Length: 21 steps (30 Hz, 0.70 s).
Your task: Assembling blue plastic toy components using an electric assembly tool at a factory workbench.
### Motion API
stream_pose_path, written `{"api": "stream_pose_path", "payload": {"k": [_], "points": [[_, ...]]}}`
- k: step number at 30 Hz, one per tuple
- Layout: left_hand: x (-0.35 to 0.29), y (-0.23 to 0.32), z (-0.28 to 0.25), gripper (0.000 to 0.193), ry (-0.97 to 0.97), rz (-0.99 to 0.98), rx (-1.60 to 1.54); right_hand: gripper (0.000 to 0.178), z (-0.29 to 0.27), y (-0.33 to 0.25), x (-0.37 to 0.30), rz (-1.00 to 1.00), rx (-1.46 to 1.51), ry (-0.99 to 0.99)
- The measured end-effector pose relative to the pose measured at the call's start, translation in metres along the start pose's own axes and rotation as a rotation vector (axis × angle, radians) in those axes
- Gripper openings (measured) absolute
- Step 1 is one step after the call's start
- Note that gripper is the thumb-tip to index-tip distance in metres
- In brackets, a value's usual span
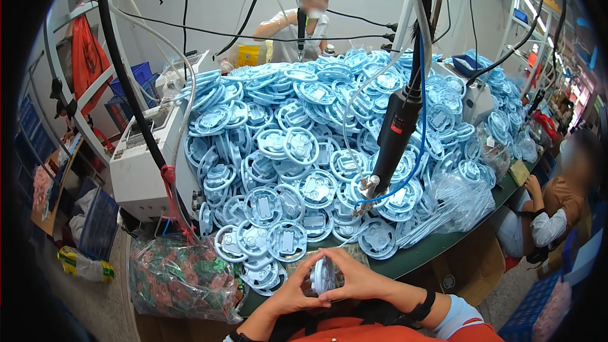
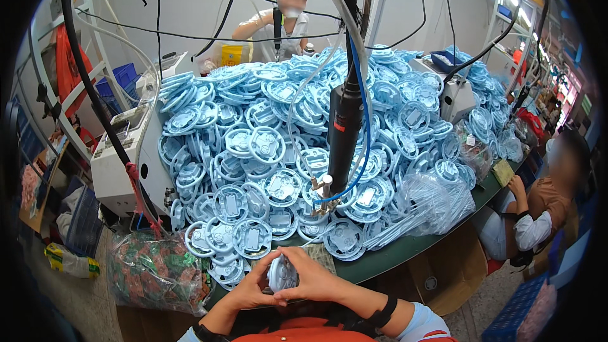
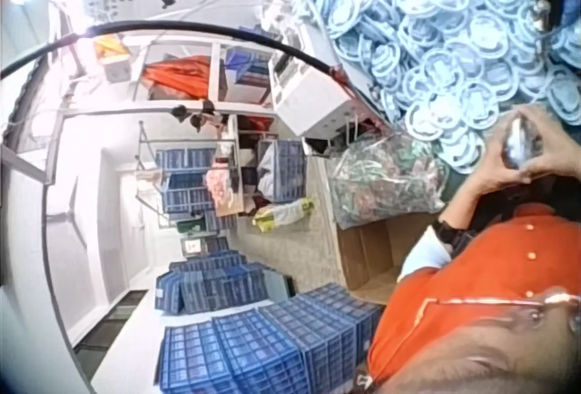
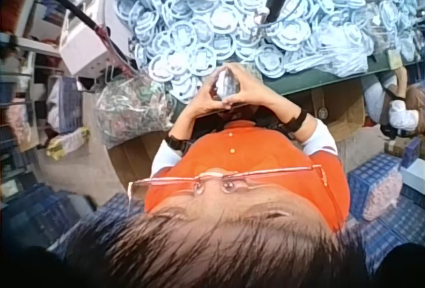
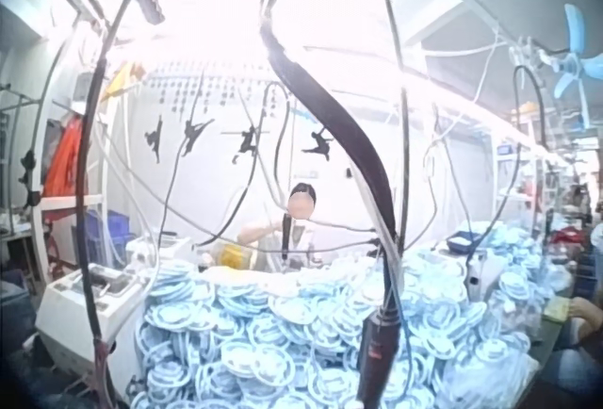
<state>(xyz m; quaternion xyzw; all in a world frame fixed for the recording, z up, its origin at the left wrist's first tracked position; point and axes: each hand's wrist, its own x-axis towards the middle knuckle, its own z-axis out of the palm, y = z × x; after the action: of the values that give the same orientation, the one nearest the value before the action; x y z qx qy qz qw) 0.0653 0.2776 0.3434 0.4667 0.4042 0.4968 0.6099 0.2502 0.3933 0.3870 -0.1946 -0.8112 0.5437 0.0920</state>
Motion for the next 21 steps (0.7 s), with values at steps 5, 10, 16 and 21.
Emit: {"api": "stream_pose_path", "payload": {"k": [5, 10, 16, 21], "points": [[-0.001, -0.004, 0.003, 0.111, 0.015, 0.033, -0.003, 0.095, 0.005, -0.005, -0.002, -0.02, -0.049, 0.089], [-0.005, -0.013, 0.003, 0.111, 0.101, 0.062, -0.068, 0.09, 0.015, 0.0, -0.003, -0.084, -0.119, 0.143], [-0.001, -0.007, -0.007, 0.113, 0.126, 0.06, -0.045, 0.066, 0.023, 0.015, -0.001, -0.16, -0.131, 0.288], [-0.001, -0.015, -0.001, 0.111, 0.205, 0.117, 0.028, 0.05, 0.019, 0.001, -0.001, -0.016, -0.066, 0.182]]}}
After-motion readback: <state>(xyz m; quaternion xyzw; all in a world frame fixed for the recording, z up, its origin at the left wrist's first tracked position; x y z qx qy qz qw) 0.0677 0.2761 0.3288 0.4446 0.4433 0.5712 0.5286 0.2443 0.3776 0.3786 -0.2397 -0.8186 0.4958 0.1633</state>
